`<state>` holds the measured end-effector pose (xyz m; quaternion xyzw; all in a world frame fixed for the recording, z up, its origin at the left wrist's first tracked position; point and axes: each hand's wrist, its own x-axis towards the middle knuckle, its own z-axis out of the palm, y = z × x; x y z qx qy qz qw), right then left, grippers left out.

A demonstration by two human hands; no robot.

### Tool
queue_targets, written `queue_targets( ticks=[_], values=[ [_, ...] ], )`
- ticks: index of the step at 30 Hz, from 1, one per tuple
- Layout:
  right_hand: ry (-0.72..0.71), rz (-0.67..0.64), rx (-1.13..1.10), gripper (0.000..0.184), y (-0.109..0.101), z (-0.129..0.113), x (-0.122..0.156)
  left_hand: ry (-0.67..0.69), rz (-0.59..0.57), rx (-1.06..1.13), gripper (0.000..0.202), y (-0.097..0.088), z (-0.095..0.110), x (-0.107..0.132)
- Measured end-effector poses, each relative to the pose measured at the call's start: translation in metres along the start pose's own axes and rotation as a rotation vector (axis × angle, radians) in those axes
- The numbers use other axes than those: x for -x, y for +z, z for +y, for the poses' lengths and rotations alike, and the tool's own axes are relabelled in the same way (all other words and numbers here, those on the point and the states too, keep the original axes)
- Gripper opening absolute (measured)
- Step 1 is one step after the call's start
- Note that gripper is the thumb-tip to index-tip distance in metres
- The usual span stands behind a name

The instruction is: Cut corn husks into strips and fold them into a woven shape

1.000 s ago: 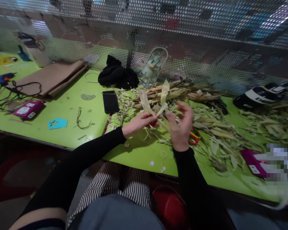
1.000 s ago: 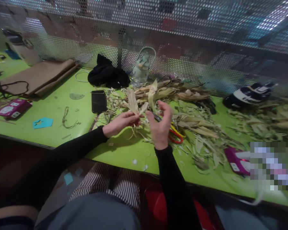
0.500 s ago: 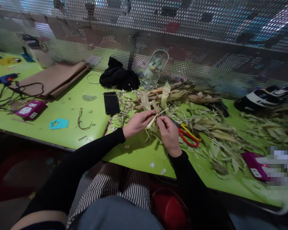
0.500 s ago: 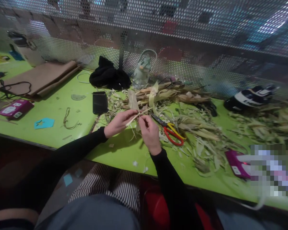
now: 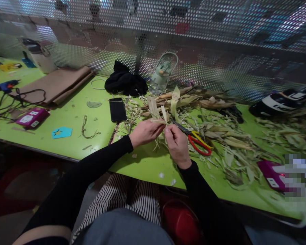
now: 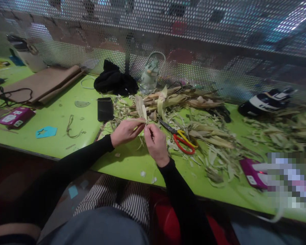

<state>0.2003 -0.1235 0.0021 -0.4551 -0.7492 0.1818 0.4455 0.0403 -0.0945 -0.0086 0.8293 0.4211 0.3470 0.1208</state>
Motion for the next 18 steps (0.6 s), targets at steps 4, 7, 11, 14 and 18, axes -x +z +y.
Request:
queue_targets(
  ticks=[4,7,11,14,18],
  values=[
    [-0.096,0.005,0.08,0.023,-0.0013,-0.0049,0.0016,0.029,0.042,0.028,0.044,0.0006,0.0005,0.0023],
    [-0.157,0.007,0.114,0.022,-0.0015,-0.0067,0.0029,0.031,0.061,0.082,0.044,0.0015,0.0001,0.0045],
    [-0.203,0.014,0.117,0.021,0.0,-0.0051,0.0044,0.05,0.105,0.189,0.043,0.0006,0.0013,0.0064],
    [-0.186,0.025,0.114,0.021,0.0009,-0.0032,0.0047,0.011,0.116,0.301,0.038,-0.0014,0.0024,0.0046],
    [-0.095,0.053,0.063,0.025,0.0009,-0.0012,0.0034,-0.147,0.019,0.635,0.036,-0.0008,-0.0024,-0.0018]
  ],
)
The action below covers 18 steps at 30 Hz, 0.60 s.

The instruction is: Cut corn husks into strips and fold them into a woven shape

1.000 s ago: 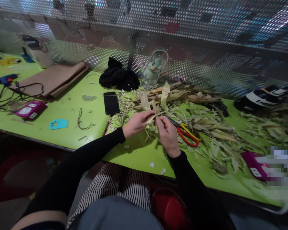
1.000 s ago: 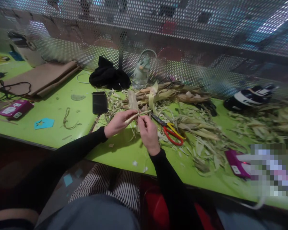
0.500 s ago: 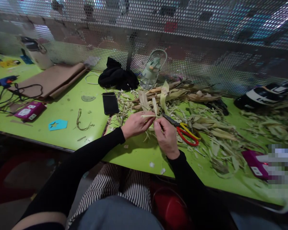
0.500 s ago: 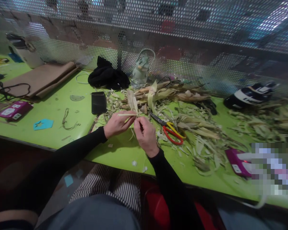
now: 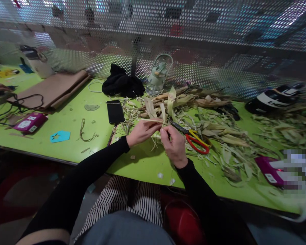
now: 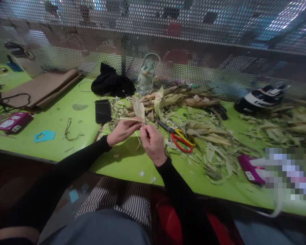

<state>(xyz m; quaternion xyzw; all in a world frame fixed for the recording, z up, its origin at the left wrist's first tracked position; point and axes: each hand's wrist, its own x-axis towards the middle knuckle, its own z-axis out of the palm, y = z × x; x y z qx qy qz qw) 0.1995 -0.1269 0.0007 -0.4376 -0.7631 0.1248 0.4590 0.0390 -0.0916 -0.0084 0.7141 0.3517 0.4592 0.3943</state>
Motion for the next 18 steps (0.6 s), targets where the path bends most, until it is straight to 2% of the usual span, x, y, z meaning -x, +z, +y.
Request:
queue_targets(
  ticks=[2,4,10,13,18],
  values=[
    [0.065,0.023,-0.043,0.028,0.0,0.002,-0.001,-0.146,-0.034,0.186,0.041,-0.001,-0.005,-0.004],
    [0.124,0.054,-0.076,0.029,0.0,0.006,-0.003,-0.183,-0.024,0.272,0.04,-0.003,-0.009,-0.006],
    [0.226,0.048,-0.205,0.036,0.003,0.02,-0.005,0.046,0.124,0.073,0.018,-0.009,-0.012,-0.01],
    [0.207,0.041,-0.222,0.04,0.002,0.02,-0.005,0.076,0.162,0.046,0.021,-0.008,-0.009,-0.01],
    [0.05,0.098,-0.06,0.041,0.002,0.016,-0.002,-0.085,0.076,0.127,0.031,-0.007,-0.005,-0.005]
  ],
)
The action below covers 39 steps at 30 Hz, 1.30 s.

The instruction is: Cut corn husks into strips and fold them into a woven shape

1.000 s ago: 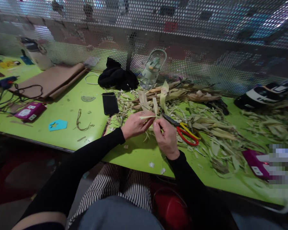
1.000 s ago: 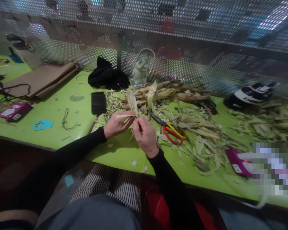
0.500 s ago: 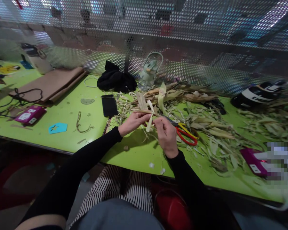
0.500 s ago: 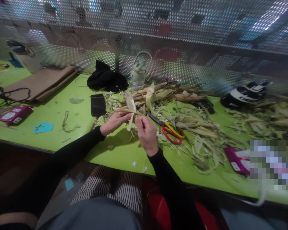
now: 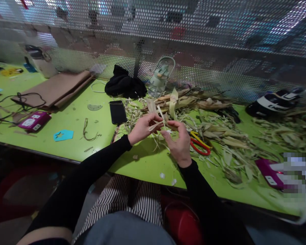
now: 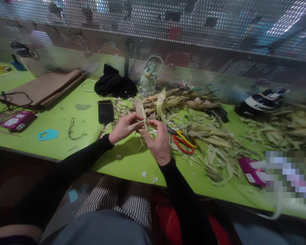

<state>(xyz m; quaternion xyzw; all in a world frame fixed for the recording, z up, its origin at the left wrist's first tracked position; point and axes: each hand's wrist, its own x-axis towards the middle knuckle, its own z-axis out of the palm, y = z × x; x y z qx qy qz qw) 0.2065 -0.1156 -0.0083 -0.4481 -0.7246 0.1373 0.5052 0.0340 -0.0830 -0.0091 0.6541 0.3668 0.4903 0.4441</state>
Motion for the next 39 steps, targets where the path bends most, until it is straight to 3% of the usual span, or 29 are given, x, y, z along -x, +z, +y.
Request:
queue_targets(
  ticks=[9,15,23,27,31,39],
  values=[
    [-0.25,0.112,0.315,0.013,-0.002,0.004,-0.004,0.026,-0.047,0.146,0.046,0.001,-0.002,-0.002],
    [-0.27,0.059,0.288,0.01,-0.004,0.002,-0.004,0.156,-0.082,0.057,0.046,-0.002,0.006,0.001],
    [-0.207,0.087,0.283,0.013,-0.005,0.0,0.0,0.241,-0.106,-0.21,0.033,-0.004,0.009,0.001],
    [-0.313,0.154,0.363,0.025,-0.005,0.0,0.0,0.315,-0.07,-0.275,0.03,-0.003,0.004,0.0],
    [-0.358,0.201,0.411,0.011,-0.007,0.001,-0.002,0.356,-0.118,-0.322,0.033,-0.003,0.0,0.0],
    [-0.402,0.14,0.434,0.011,-0.01,0.006,-0.006,0.429,-0.061,-0.371,0.034,-0.005,0.0,-0.001]
  ],
)
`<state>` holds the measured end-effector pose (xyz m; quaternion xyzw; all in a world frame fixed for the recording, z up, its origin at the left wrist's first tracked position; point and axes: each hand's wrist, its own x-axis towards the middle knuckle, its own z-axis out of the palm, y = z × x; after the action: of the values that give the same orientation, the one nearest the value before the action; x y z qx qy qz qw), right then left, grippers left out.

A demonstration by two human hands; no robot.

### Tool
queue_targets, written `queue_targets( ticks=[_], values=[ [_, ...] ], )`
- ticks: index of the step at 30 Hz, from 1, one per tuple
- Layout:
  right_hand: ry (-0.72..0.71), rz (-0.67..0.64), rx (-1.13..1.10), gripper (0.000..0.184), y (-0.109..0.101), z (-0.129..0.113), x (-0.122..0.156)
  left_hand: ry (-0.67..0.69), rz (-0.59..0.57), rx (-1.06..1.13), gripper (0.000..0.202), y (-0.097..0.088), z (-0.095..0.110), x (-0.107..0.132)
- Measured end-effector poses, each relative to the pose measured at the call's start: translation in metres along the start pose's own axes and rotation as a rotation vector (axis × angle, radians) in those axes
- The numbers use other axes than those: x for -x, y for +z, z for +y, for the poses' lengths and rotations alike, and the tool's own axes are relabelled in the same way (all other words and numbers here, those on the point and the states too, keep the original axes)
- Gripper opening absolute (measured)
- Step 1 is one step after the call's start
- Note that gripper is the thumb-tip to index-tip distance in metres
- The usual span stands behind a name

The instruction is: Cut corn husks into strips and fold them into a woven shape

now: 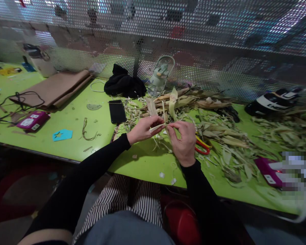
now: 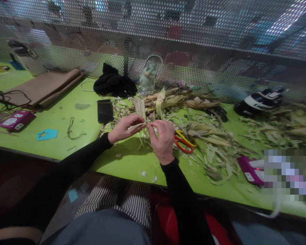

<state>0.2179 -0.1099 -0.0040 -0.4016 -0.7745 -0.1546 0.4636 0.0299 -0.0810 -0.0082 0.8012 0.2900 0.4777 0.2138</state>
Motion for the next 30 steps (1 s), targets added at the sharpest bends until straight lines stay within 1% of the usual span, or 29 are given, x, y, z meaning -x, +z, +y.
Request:
queue_targets(
  ticks=[2,4,6,8,9,11,13,15,16,17,19,21,23,25,27,30],
  values=[
    [-0.01,-0.023,0.037,0.012,0.001,0.002,0.001,-0.005,-0.041,-0.016,0.033,0.0,0.001,0.0],
    [0.019,-0.047,0.098,0.016,0.002,0.006,0.002,0.02,-0.118,-0.017,0.031,0.0,0.005,0.0],
    [0.093,-0.068,0.142,0.02,0.003,0.013,0.001,0.059,-0.208,0.016,0.029,0.001,0.012,0.001],
    [0.188,-0.098,0.125,0.027,0.003,0.021,0.0,0.061,-0.264,0.088,0.028,0.002,0.019,0.002],
    [0.239,-0.119,0.086,0.032,0.002,0.025,-0.001,0.043,-0.265,0.133,0.029,0.002,0.022,0.002],
    [0.328,-0.14,-0.032,0.039,0.001,0.027,-0.002,-0.013,-0.216,0.237,0.031,0.002,0.025,0.003],
    [0.365,-0.079,-0.152,0.035,-0.002,0.024,-0.003,-0.07,-0.148,0.351,0.034,0.001,0.022,0.002],
    [0.325,0.04,-0.217,0.027,-0.004,0.017,-0.003,-0.112,-0.106,0.433,0.036,0.001,0.016,0.001],
    [0.267,0.07,-0.23,0.025,-0.005,0.013,-0.002,-0.121,-0.089,0.442,0.036,0.001,0.012,0.0],
    [0.195,0.07,-0.237,0.024,-0.006,0.01,-0.002,-0.116,-0.064,0.424,0.035,0.001,0.009,-0.001],
    [0.048,-0.004,-0.233,0.023,-0.006,0.003,-0.002,-0.074,-0.016,0.338,0.034,0.001,0.003,-0.002],
    [-0.024,-0.092,-0.22,0.021,-0.005,-0.002,-0.003,-0.034,0.002,0.247,0.032,0.001,0.0,-0.003],
    [-0.02,-0.135,-0.221,0.024,-0.005,-0.005,-0.004,-0.034,-0.026,0.194,0.03,0.001,-0.001,-0.003],
    [0.0,-0.162,-0.25,0.028,-0.006,-0.008,-0.004,-0.052,-0.082,0.171,0.027,0.0,0.0,-0.003],
    [0.007,-0.174,-0.289,0.03,-0.008,-0.011,-0.004,-0.067,-0.138,0.15,0.026,-0.001,0.002,-0.003],
    [-0.017,-0.179,-0.334,0.03,-0.011,-0.014,-0.005,-0.095,-0.173,0.133,0.025,-0.001,0.004,-0.002]
  ],
)
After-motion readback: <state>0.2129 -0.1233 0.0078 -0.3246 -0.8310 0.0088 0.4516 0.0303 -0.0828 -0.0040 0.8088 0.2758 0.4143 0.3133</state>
